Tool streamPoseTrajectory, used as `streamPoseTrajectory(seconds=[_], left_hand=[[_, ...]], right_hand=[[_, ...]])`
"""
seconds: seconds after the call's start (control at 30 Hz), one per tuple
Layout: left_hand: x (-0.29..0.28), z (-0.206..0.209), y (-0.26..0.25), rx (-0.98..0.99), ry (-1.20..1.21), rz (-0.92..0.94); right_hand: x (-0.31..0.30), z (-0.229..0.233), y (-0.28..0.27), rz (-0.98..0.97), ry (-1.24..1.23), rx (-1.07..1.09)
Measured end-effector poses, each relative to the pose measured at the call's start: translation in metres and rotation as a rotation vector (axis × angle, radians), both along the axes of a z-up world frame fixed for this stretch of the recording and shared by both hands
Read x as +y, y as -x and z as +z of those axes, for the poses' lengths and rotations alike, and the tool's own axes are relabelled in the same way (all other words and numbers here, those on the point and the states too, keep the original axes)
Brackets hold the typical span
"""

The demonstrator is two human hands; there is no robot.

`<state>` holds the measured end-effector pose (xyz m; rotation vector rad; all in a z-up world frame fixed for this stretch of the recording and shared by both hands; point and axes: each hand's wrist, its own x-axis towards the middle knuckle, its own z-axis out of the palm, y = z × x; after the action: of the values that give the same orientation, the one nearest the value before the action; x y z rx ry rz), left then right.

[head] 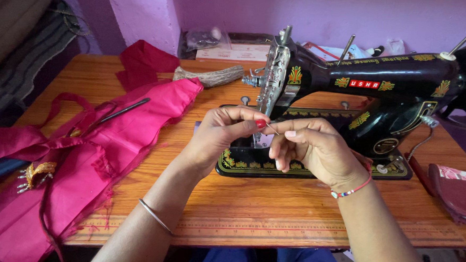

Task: The person uses pliers to remove a small metal part from the sewing machine, then repositions the machine and uses a screwdriver to adjust internal components. The person handles a pink fabric piece and a small box of needles during the process.

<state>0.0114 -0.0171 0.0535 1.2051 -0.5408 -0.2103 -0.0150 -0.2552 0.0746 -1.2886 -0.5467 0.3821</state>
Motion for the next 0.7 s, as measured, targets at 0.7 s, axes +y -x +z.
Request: streamPoseTrajectory(seconds=[0.7], left_hand=[[0.001,-0.01,-0.009,-0.147,-0.047,-0.023]], right_hand=[[0.004,-0.006,-0.001,-0.152,0.099,-0.113]])
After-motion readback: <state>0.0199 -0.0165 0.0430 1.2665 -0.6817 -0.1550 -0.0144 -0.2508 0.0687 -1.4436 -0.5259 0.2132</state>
